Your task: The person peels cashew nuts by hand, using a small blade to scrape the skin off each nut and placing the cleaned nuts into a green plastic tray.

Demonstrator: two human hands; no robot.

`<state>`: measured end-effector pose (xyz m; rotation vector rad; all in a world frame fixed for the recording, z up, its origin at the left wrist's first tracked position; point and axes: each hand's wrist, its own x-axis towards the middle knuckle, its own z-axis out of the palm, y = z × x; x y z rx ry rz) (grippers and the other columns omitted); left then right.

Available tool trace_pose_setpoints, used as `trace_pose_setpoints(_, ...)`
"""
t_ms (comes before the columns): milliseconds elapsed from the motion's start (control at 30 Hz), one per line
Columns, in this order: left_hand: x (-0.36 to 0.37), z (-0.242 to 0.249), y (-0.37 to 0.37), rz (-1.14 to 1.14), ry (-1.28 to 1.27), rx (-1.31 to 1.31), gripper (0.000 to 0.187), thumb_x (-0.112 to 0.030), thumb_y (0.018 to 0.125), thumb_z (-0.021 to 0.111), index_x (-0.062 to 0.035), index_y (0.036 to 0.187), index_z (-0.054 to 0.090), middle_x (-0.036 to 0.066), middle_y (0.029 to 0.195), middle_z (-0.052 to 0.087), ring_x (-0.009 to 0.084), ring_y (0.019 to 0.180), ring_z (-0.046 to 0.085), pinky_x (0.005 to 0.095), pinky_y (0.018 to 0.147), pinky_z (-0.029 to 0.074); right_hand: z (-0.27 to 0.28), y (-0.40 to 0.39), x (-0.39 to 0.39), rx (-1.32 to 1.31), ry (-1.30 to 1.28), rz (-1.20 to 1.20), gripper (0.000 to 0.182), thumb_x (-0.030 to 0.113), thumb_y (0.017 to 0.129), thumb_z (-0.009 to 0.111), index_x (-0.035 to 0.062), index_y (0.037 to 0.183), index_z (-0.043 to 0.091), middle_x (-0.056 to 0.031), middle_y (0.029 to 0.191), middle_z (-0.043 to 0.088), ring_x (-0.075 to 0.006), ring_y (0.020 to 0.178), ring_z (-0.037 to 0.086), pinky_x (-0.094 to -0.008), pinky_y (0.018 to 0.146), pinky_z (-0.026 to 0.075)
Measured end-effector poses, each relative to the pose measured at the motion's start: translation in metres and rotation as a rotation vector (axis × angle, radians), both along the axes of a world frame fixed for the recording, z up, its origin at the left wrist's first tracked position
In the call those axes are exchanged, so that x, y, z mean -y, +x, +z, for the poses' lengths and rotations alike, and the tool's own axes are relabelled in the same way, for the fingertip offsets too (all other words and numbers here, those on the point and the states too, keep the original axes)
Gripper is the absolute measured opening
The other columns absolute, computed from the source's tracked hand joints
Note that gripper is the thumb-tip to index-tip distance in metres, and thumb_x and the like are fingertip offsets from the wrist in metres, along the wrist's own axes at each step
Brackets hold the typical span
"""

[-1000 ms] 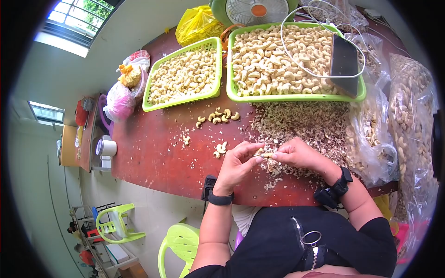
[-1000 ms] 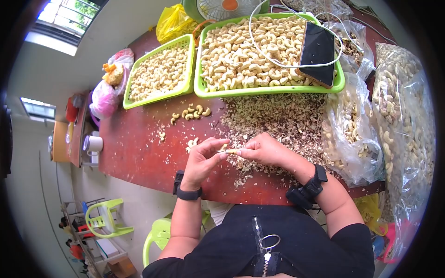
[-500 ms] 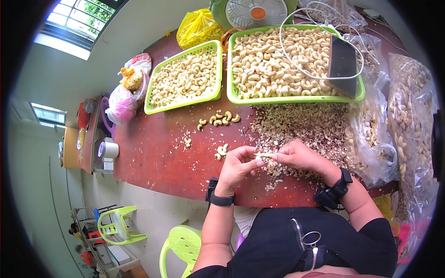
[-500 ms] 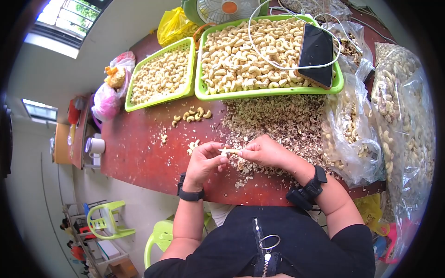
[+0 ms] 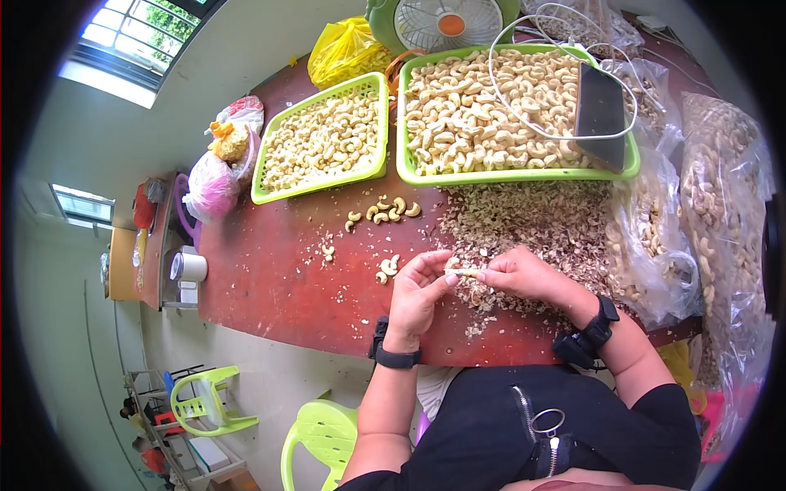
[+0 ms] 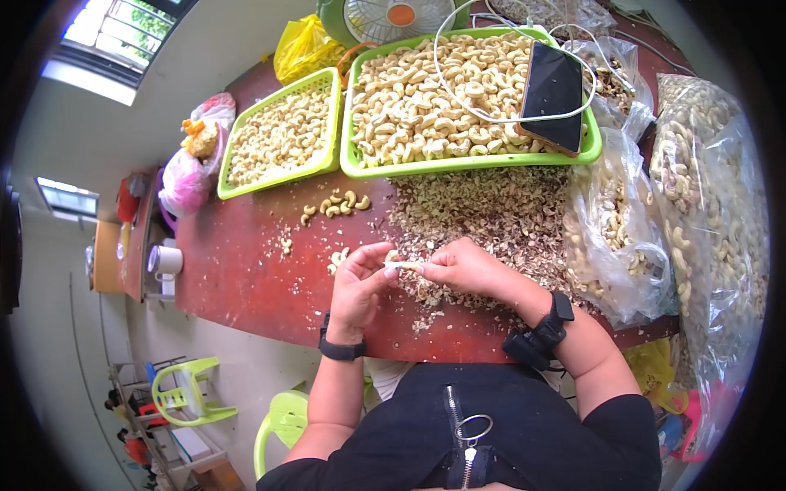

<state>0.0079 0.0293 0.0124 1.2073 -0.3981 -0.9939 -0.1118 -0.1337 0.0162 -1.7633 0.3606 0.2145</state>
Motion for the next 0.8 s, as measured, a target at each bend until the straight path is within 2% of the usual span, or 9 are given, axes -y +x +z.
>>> trace_pose_setpoints(200,0.001,0.003,-0.017,0.098,-0.089,-0.274,0.025,0.003,0.077,0.053,0.0027,0.102,0.05,0.011,0.092,0.056,0.0219,0.086,0.057,0.0355,0.076,0.051,-0.008,0.0,-0.001,0.073,0.025,0.01,0.041,0.034,0.081,0.053,0.0032,0.054,0.051,0.0016,0.043,0.038,-0.006,0.041,0.031,-0.0262,0.038,0.026)
trace_pose_setpoints(300,0.001,0.004,-0.023,0.147,-0.107,-0.315,0.025,0.004,0.077,0.053,0.0032,0.102,0.049,0.012,0.092,0.056,0.0236,0.087,0.057,0.0359,0.077,0.051,-0.011,0.0,-0.001,0.117,-0.01,0.033,0.041,0.033,0.081,0.053,0.0028,0.054,0.051,0.0011,0.043,0.038,-0.0063,0.041,0.033,-0.0265,0.038,0.027)
trace_pose_setpoints(533,0.006,0.002,-0.036,0.291,-0.092,-0.338,0.027,0.006,0.076,0.052,0.0037,0.103,0.048,0.011,0.092,0.055,0.0233,0.086,0.057,0.0355,0.076,0.051,-0.014,0.0,-0.001,0.129,-0.056,0.02,0.04,0.032,0.081,0.054,0.0023,0.054,0.051,-0.0002,0.043,0.039,-0.0073,0.041,0.034,-0.027,0.038,0.028)
trace_pose_setpoints(800,0.012,-0.002,-0.046,0.431,-0.12,-0.256,0.02,0.007,0.074,0.053,0.0005,0.093,0.049,0.009,0.088,0.055,0.0203,0.081,0.057,0.0344,0.075,0.052,-0.008,-0.001,-0.003,0.061,0.03,-0.057,0.039,0.032,0.081,0.053,0.0026,0.056,0.052,0.0008,0.043,0.038,-0.0064,0.042,0.033,-0.0261,0.039,0.028)
